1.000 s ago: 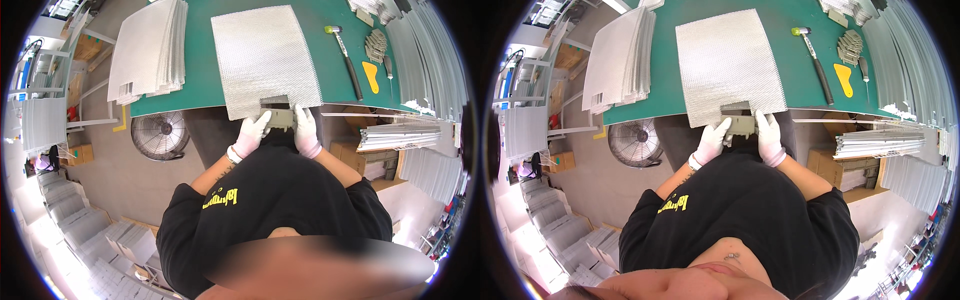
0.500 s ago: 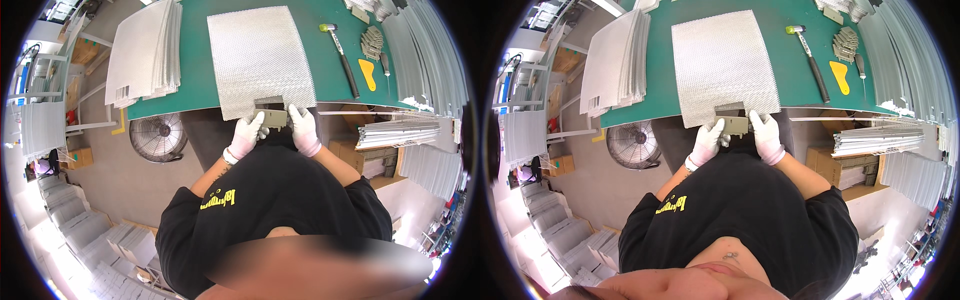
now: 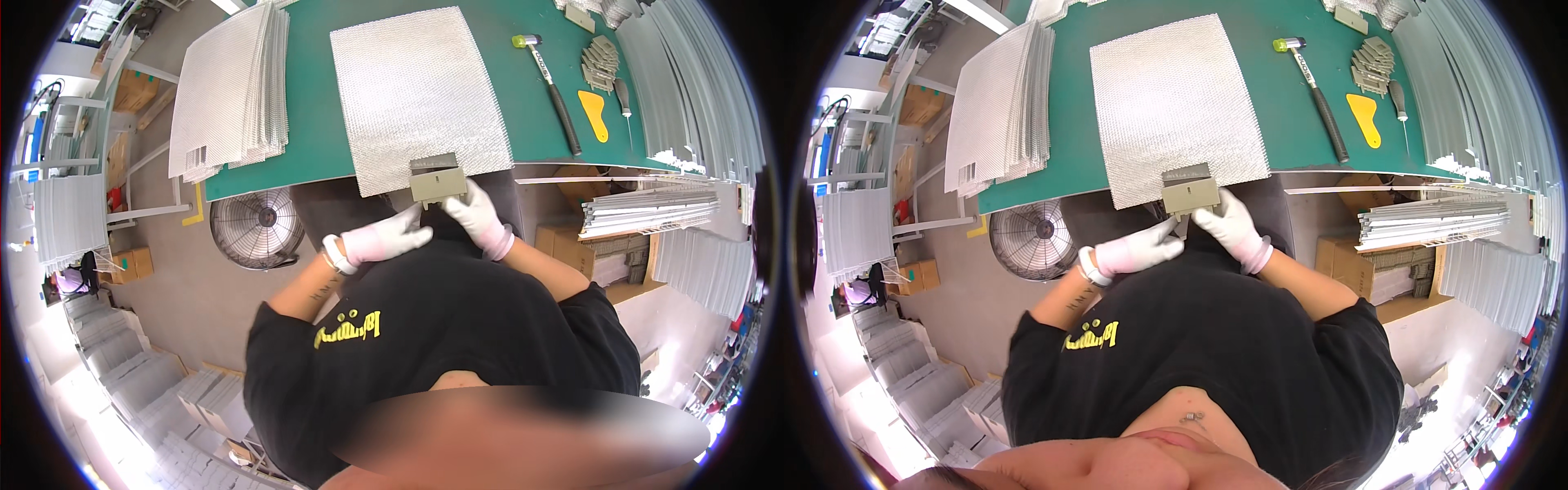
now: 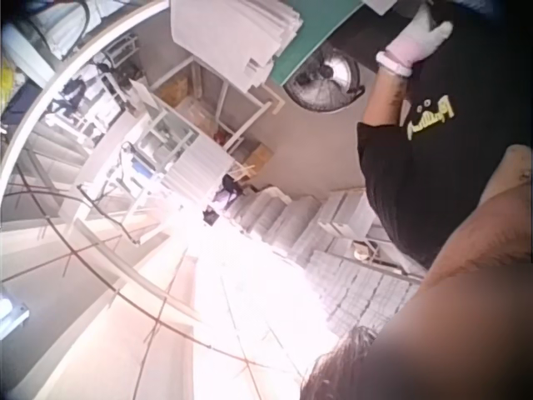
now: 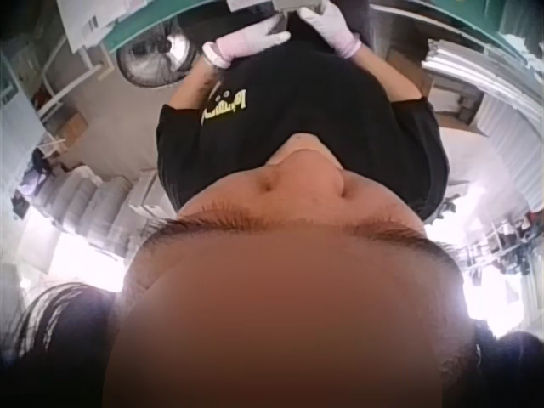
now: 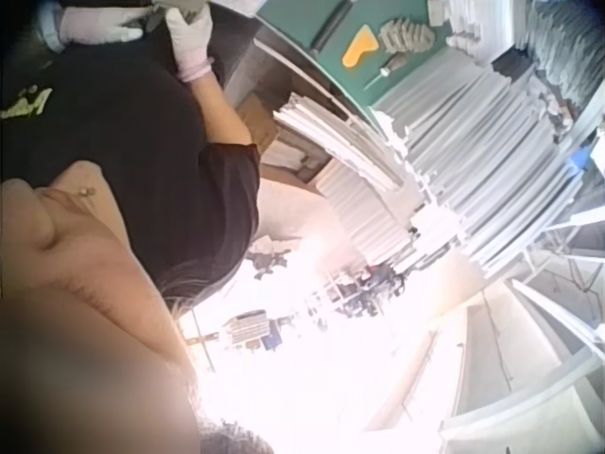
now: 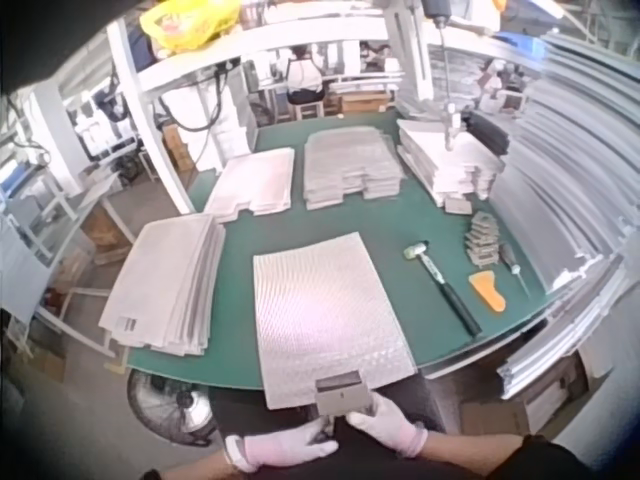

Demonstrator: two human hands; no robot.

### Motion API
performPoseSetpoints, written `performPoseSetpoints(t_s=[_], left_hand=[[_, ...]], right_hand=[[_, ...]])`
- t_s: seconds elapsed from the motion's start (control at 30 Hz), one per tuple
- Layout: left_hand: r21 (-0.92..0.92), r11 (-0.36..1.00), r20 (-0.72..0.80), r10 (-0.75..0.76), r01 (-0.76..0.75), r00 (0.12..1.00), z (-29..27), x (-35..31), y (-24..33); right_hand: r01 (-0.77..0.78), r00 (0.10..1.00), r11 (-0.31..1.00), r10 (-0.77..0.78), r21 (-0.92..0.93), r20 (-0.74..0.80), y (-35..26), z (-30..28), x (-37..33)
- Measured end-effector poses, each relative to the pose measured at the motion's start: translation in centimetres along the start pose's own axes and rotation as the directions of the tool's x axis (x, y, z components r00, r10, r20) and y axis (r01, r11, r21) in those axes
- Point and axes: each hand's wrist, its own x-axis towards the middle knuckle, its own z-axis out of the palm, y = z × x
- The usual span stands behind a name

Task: Assembling mesh screens into metal frames using a mallet and an electric screwdriver.

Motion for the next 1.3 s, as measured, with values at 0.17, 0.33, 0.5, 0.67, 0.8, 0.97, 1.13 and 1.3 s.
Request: performPoseSetpoints(t_s=[0.17,0.33,0.5,0.67,0.8,0.97,1.13,1.3], left_hand=[[0.065,0.973,0.28,0.196,-0.222,0.94,-7.0,-1.6,10.9],[0.985,0.158,-0.067,0.724,-0.071,0.687,-10.3,8.1,8.4],[0.947,0.299,-0.287,0.617,0.119,0.733,-1.9,9.7,8.0],[0.928,0.334,-0.345,0.611,0.163,0.712,-0.6,9.6,8.3],[0.926,0.354,-0.34,0.62,0.134,0.708,0.0,9.4,7.9],[0.937,0.34,-0.291,0.637,0.078,0.714,0.8,8.7,7.9],[0.942,0.325,-0.284,0.628,0.087,0.725,0.5,8.7,8.0],[0.947,0.316,-0.255,0.64,0.055,0.724,0.0,8.6,7.4]], right_hand=[[-0.068,0.993,0.995,0.06,0.079,0.1,1.8,0.3,0.7],[0.073,0.989,0.997,-0.069,0.026,-0.133,0.7,0.5,0.7],[0.182,0.83,0.981,-0.116,0.067,-0.546,-0.1,-2.3,-2.2],[0.071,0.902,0.997,-0.058,0.014,-0.427,-1.3,-4.3,0.3],[0.115,0.882,0.993,-0.096,0.013,-0.461,-1.4,-2.8,-1.0],[0.226,0.825,0.974,-0.183,0.016,-0.535,0.3,-1.8,-1.8],[0.245,0.849,0.959,-0.14,0.144,-0.51,-0.3,-1.6,-1.9],[0.215,0.86,0.968,-0.124,0.131,-0.494,-0.7,-1.2,-1.8]])
